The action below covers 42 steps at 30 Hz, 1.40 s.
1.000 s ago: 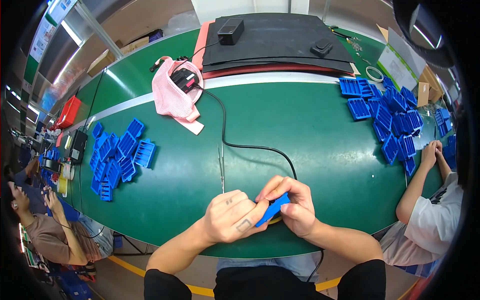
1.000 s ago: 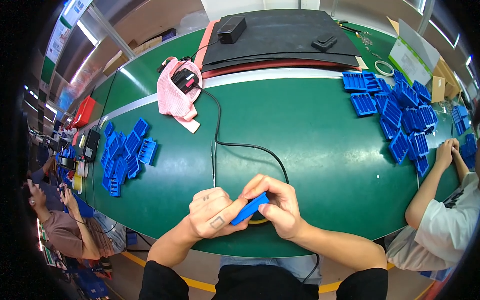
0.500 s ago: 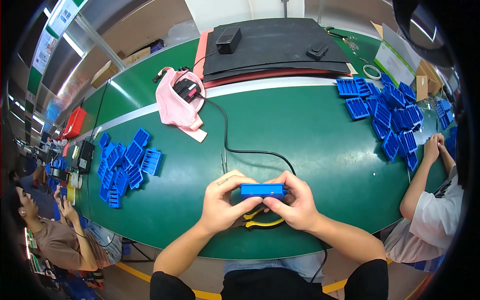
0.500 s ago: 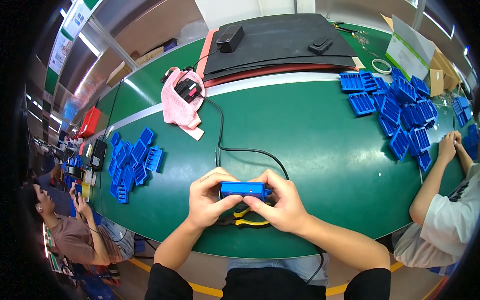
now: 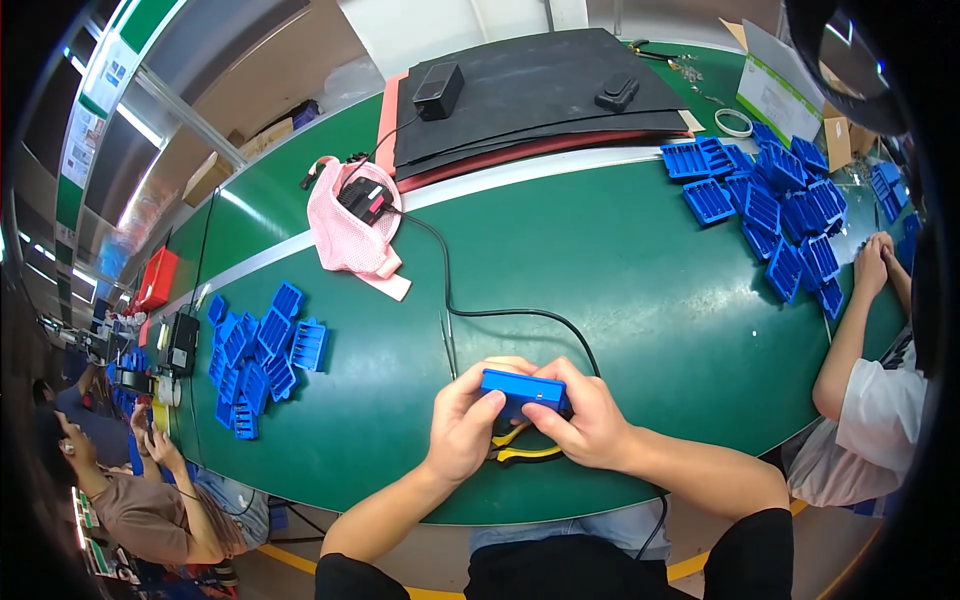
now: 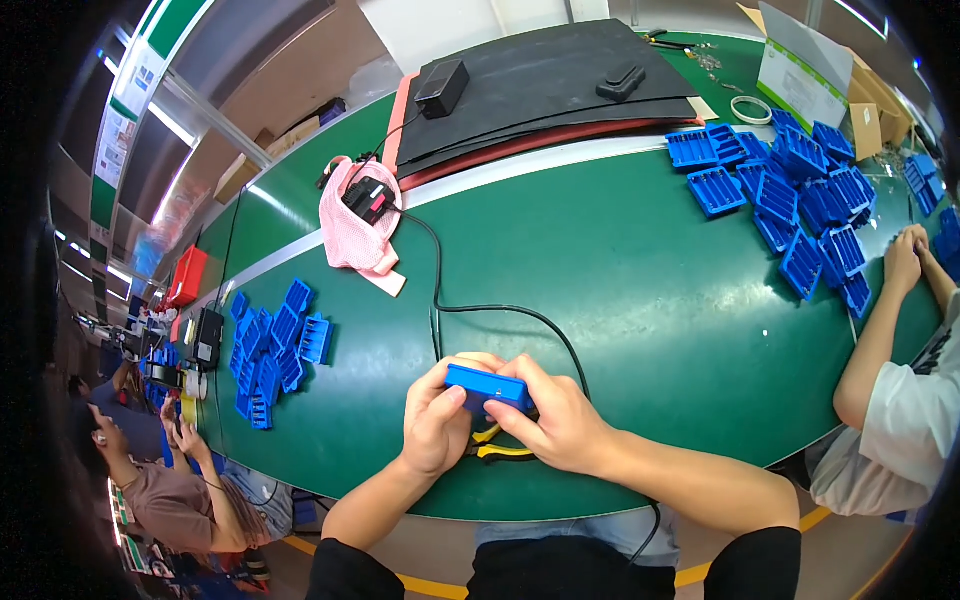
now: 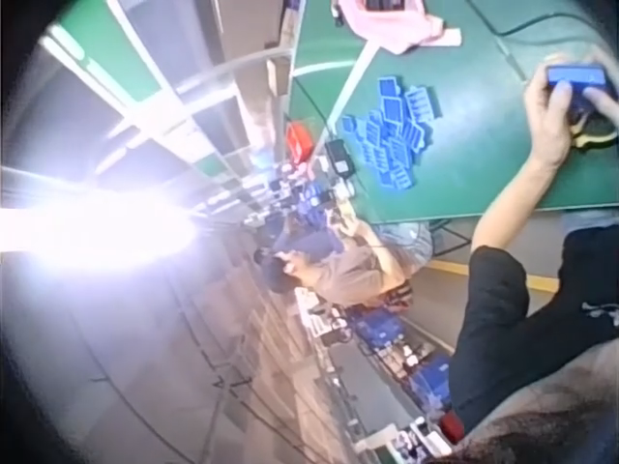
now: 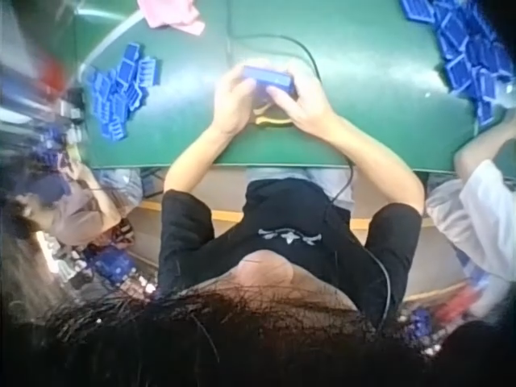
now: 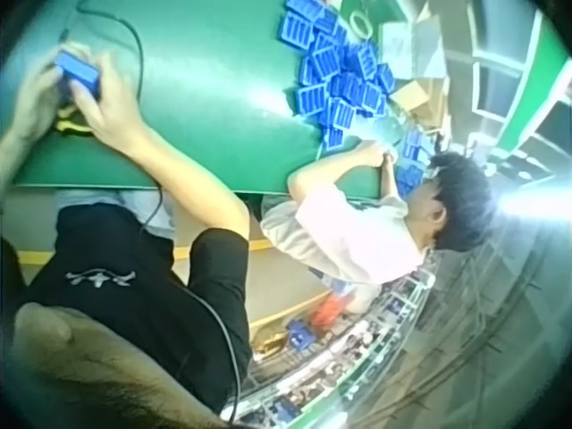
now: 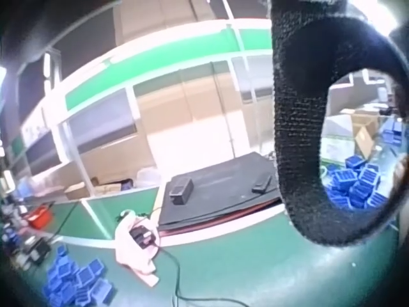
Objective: Soldering wires onto small blue electronic housings on a factory assembly line.
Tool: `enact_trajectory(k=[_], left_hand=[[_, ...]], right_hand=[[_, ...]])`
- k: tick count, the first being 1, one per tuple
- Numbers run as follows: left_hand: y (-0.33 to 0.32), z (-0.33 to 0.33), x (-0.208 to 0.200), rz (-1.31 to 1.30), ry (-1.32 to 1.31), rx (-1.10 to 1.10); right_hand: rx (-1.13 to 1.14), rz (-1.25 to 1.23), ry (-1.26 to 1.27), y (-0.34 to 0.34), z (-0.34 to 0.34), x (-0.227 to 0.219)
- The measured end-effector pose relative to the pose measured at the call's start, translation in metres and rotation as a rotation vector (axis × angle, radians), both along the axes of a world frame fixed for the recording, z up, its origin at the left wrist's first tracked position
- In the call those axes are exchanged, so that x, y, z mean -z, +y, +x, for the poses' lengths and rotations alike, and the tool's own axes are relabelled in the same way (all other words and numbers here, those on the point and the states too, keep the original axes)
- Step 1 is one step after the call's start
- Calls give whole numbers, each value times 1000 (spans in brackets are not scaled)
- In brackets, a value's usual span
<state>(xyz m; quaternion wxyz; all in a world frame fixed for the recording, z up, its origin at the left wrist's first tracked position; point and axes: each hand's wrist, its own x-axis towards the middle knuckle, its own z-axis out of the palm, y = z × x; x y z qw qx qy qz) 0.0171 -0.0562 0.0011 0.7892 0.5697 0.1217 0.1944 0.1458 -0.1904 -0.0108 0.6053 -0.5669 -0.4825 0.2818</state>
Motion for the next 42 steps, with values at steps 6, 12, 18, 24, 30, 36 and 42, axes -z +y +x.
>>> enact_trajectory(k=[6,12,18,24,30,36,42], left_hand=[[-3,0,1,-27,11,-28],[-7,-1,0,-28,29,-55],[-7,1,4,-5,-65,-46],[-10,1,9,-59,-174,-44],[-15,0,8,-52,-170,-65],[-15,-1,6,-37,-182,-53],[-12,-2,8,53,-182,-16]], right_hand=[[28,37,-3,2,-4,1],[41,43,-31,0,-5,0],[60,120,-141,2,-4,0],[77,167,-311,1,-5,2],[124,239,-423,2,-8,4],[129,287,-490,3,-4,6],[113,270,-405,2,-4,8]])
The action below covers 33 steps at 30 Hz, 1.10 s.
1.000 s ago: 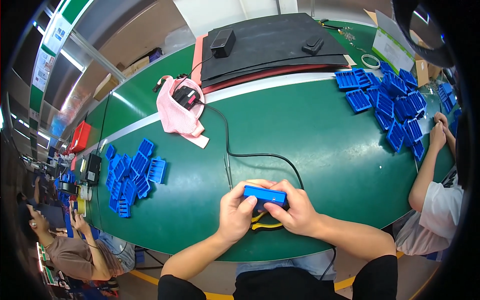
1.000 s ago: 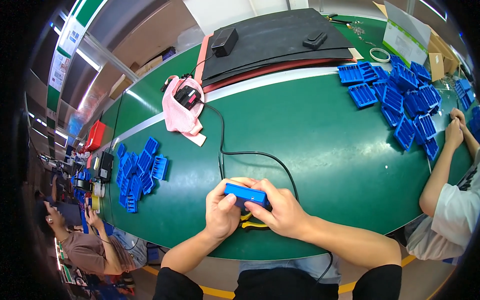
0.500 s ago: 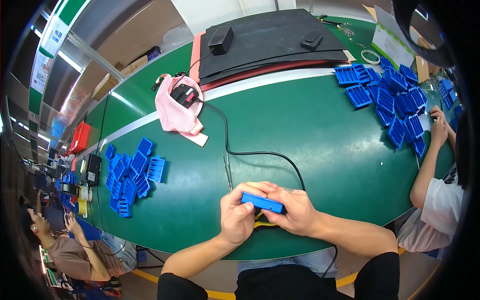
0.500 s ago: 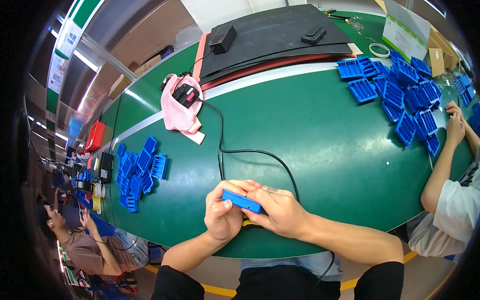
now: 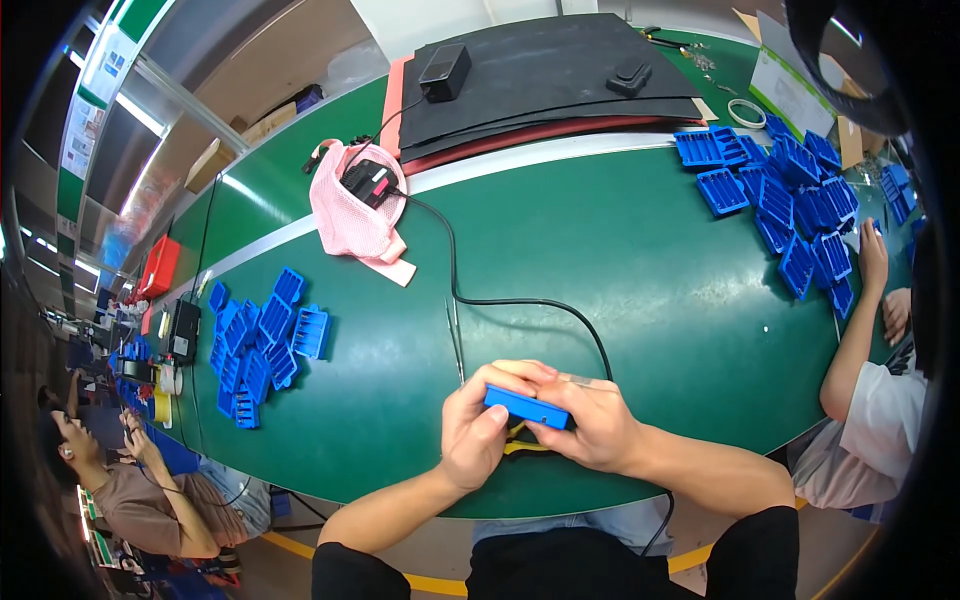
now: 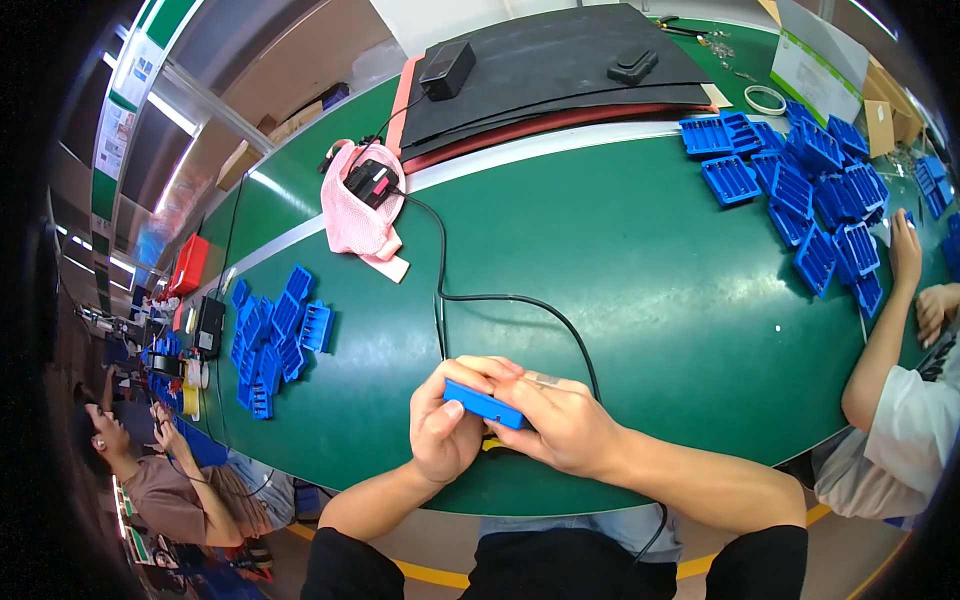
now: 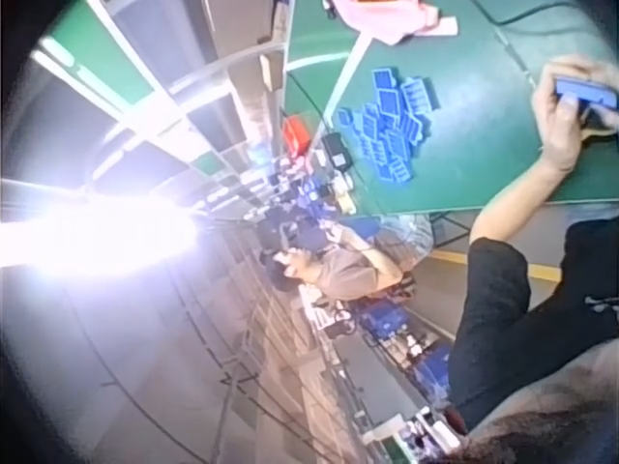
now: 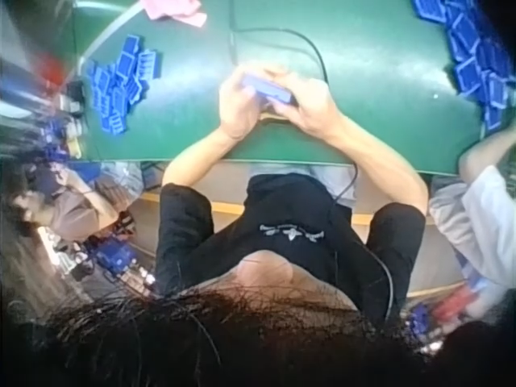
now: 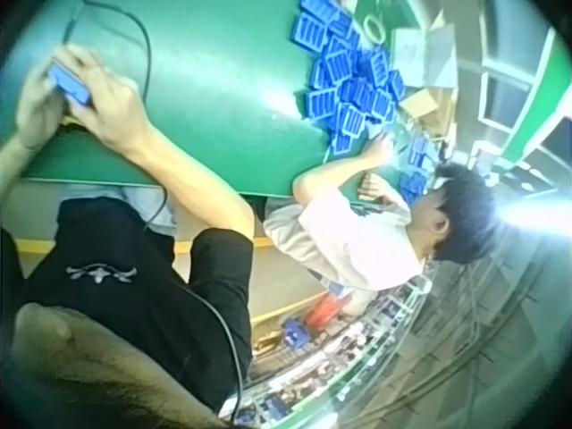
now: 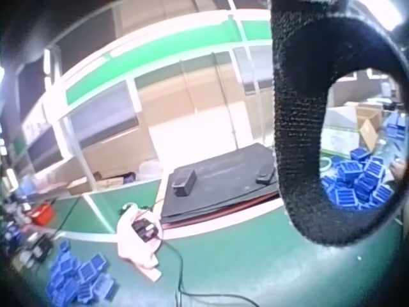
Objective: Soldering wires onto small blue electronic housings on a factory assembly line.
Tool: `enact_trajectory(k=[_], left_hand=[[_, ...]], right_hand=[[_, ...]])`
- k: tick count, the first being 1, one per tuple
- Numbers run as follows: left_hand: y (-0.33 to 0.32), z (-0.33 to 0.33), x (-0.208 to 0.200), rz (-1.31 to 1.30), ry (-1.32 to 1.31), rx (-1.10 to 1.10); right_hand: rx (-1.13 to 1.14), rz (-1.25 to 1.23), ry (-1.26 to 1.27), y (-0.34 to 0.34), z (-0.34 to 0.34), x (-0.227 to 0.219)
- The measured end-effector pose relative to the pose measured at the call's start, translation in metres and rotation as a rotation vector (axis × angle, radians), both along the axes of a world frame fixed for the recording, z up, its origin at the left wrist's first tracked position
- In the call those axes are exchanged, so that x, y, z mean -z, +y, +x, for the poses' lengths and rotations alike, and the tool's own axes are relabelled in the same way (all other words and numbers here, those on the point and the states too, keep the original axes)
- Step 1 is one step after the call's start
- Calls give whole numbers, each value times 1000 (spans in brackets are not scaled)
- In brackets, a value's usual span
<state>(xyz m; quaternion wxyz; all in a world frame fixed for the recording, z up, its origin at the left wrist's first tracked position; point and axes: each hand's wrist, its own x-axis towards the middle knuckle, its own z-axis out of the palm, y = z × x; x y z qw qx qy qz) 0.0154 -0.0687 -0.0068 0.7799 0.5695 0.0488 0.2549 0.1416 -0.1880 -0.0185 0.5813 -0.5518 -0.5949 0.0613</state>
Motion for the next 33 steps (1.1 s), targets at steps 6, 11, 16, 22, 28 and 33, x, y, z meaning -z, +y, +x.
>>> enact_trajectory(k=[6,11,16,22,28,33], left_hand=[[2,-1,-1,71,8,7],[2,-2,-1,65,-4,12],[0,-1,0,51,-11,-2],[-6,-2,-1,-46,2,-46],[-7,-4,-1,-63,-8,-67],[-7,-5,1,-106,-16,-48]], right_hand=[[-9,16,-25,-2,1,1],[-3,26,-42,0,1,0],[13,52,-62,1,-1,0],[33,10,-129,0,-1,0],[-3,-8,-199,-2,0,-1],[27,12,-253,-1,-1,-1]])
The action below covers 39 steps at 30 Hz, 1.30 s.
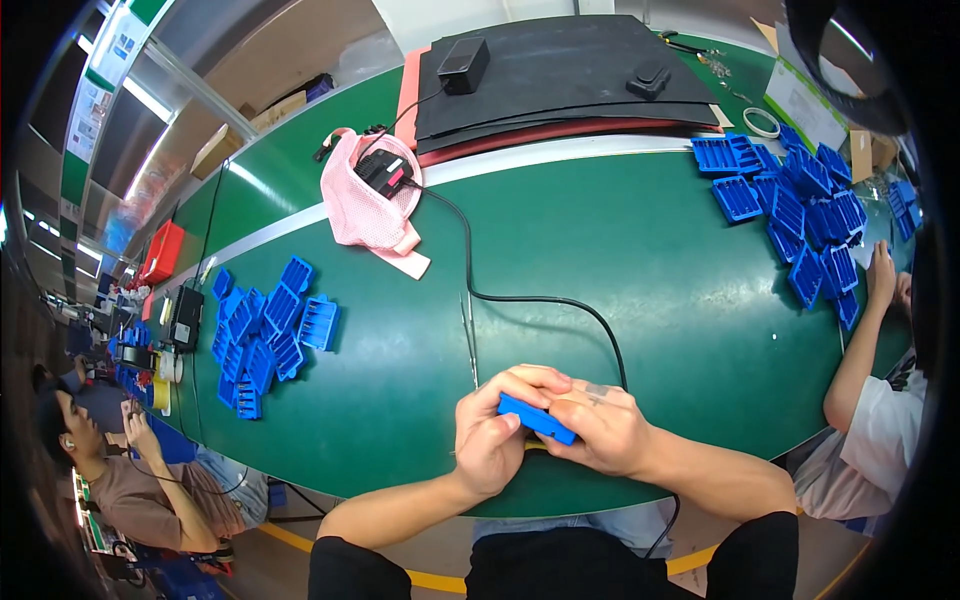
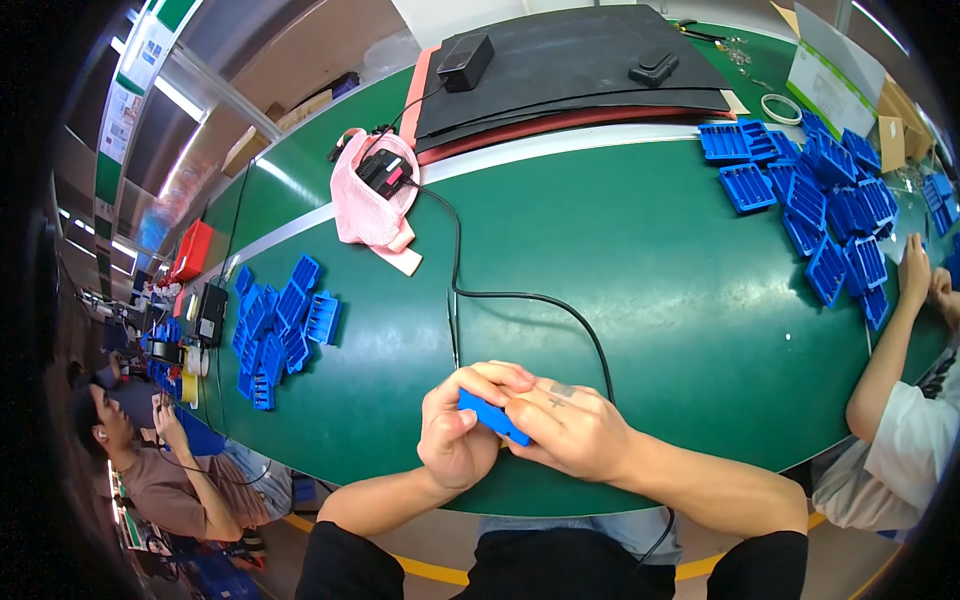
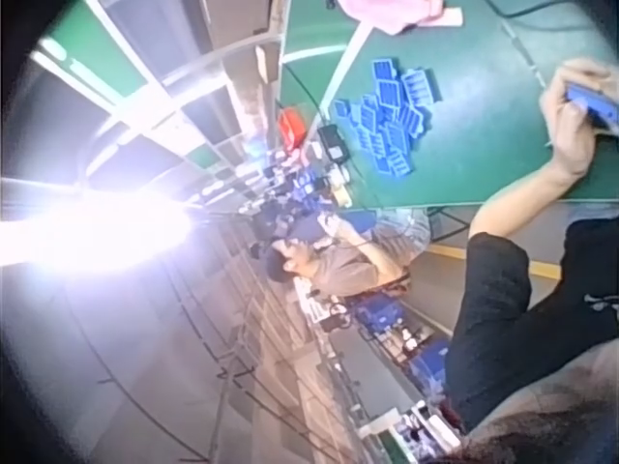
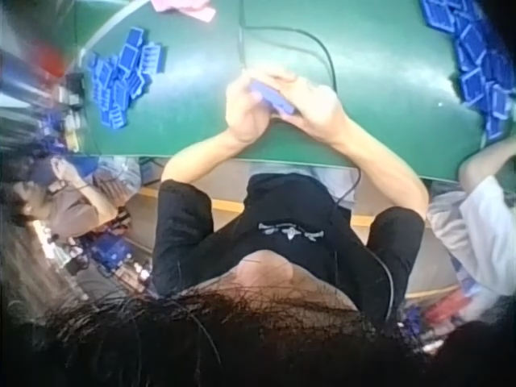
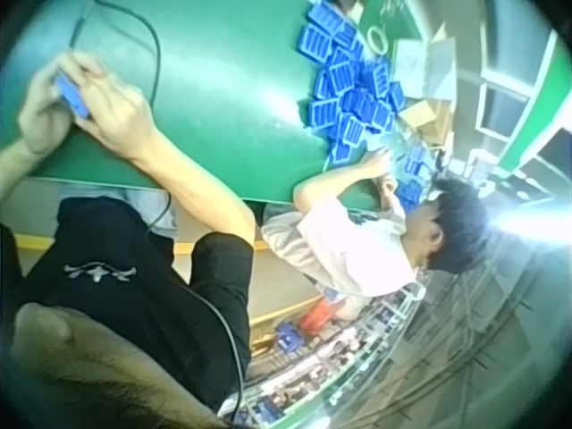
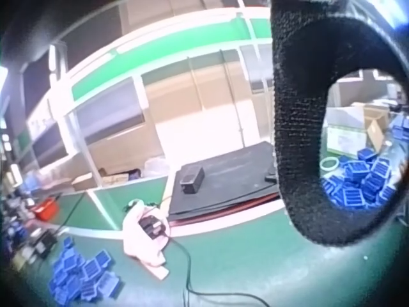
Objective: Soldering wires onto small blue electronic housings on a factory assembly line.
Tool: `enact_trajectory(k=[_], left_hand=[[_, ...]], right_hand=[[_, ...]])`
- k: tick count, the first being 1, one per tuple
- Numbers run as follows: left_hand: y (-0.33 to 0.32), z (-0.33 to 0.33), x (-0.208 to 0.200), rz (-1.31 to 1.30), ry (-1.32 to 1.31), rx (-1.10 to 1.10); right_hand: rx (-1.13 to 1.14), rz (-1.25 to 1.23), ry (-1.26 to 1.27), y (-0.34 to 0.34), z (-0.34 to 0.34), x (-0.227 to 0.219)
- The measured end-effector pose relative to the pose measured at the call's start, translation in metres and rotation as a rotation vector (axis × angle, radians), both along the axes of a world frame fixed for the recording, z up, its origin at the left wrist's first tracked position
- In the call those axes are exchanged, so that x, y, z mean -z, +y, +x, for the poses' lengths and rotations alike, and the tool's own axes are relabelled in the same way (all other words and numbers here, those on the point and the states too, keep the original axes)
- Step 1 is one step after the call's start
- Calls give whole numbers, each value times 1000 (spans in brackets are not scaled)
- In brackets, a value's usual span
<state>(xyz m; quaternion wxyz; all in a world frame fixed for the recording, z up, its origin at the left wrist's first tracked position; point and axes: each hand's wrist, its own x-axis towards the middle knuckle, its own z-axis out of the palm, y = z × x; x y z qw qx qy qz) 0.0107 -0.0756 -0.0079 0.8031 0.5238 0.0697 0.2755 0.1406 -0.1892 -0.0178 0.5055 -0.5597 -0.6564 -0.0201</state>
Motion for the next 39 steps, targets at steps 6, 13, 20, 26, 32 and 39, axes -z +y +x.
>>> enact_trajectory(k=[6,13,20,26,32,39], left_hand=[[5,-2,-3,-97,32,66],[6,5,-7,21,161,83],[15,5,-10,204,126,152],[40,8,-17,817,215,26],[49,13,-15,1090,167,-8],[54,9,-12,666,212,4]], right_hand=[[-12,-39,75,2,3,-2],[35,-88,170,3,7,-3],[-8,-48,234,3,9,-5],[-97,-253,1119,0,13,-14],[-174,-288,1346,5,28,-11],[-176,-209,1069,7,28,-12]])
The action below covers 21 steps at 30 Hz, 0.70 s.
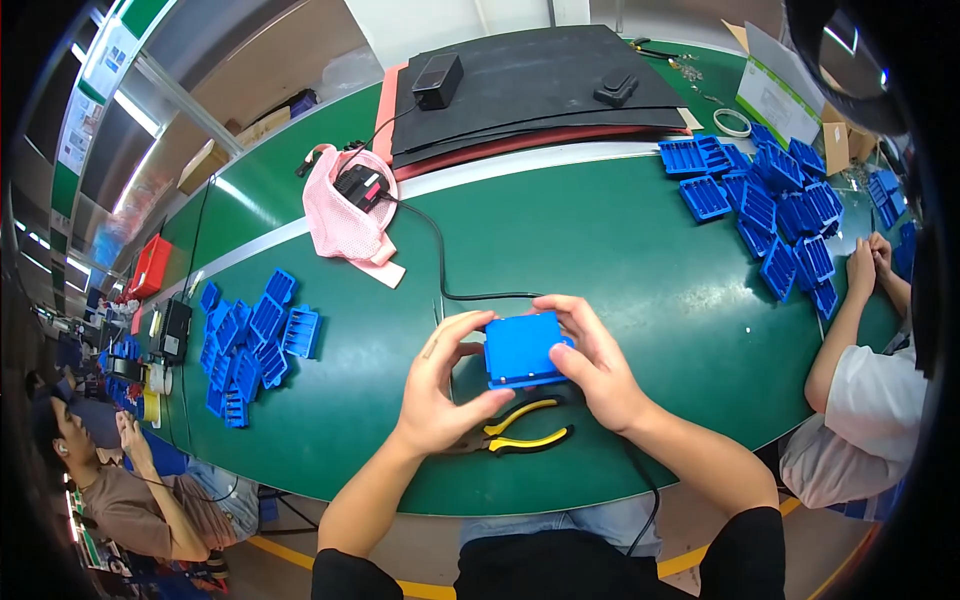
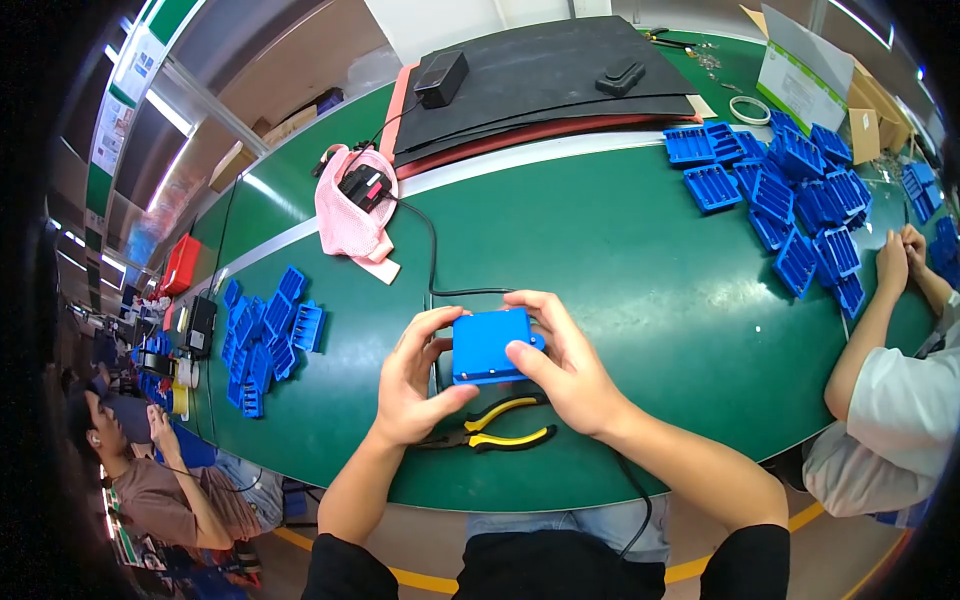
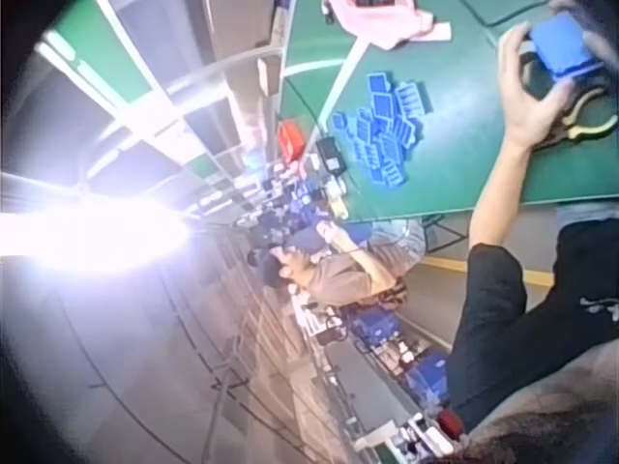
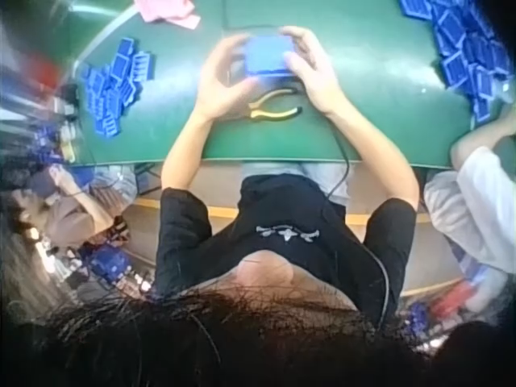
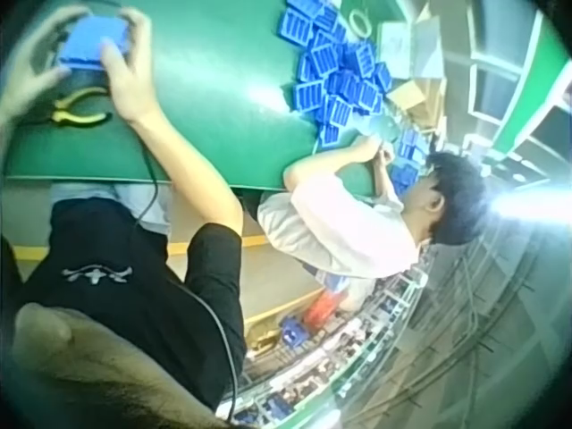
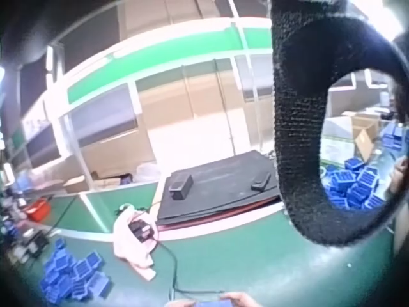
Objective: Soldering wires onto small blue electronic housings on a factory assembly line.
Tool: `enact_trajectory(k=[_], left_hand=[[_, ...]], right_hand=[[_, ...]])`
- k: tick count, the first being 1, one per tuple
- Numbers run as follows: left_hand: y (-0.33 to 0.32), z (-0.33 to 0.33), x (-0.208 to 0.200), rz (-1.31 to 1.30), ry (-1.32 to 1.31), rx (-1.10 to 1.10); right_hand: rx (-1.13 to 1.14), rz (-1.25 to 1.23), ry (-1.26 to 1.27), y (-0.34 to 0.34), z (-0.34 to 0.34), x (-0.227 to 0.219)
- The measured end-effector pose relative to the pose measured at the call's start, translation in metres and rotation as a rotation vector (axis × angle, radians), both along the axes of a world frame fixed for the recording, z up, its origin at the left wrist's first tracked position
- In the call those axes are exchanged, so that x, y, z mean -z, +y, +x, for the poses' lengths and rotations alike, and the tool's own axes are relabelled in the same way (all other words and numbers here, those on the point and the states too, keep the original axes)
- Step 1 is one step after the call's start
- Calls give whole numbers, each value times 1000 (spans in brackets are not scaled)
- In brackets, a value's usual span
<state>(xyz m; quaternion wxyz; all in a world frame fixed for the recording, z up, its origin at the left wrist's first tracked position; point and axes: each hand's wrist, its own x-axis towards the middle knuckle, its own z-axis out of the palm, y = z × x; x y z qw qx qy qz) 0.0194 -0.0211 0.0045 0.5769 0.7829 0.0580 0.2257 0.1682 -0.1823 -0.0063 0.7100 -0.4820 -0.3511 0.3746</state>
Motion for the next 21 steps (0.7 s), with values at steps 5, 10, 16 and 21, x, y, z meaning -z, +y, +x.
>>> enact_trajectory(k=[5,10,16,21], left_hand=[[1,-1,3,-197,39,-44],[-4,0,-1,-324,37,-38],[-3,1,4,-425,89,-19],[2,-2,14,-375,37,-8]], right_hand=[[-59,-1,112,0,-3,-3],[-77,-34,161,2,-1,-3],[12,-76,112,-4,-1,4],[7,-45,53,2,-7,5]])
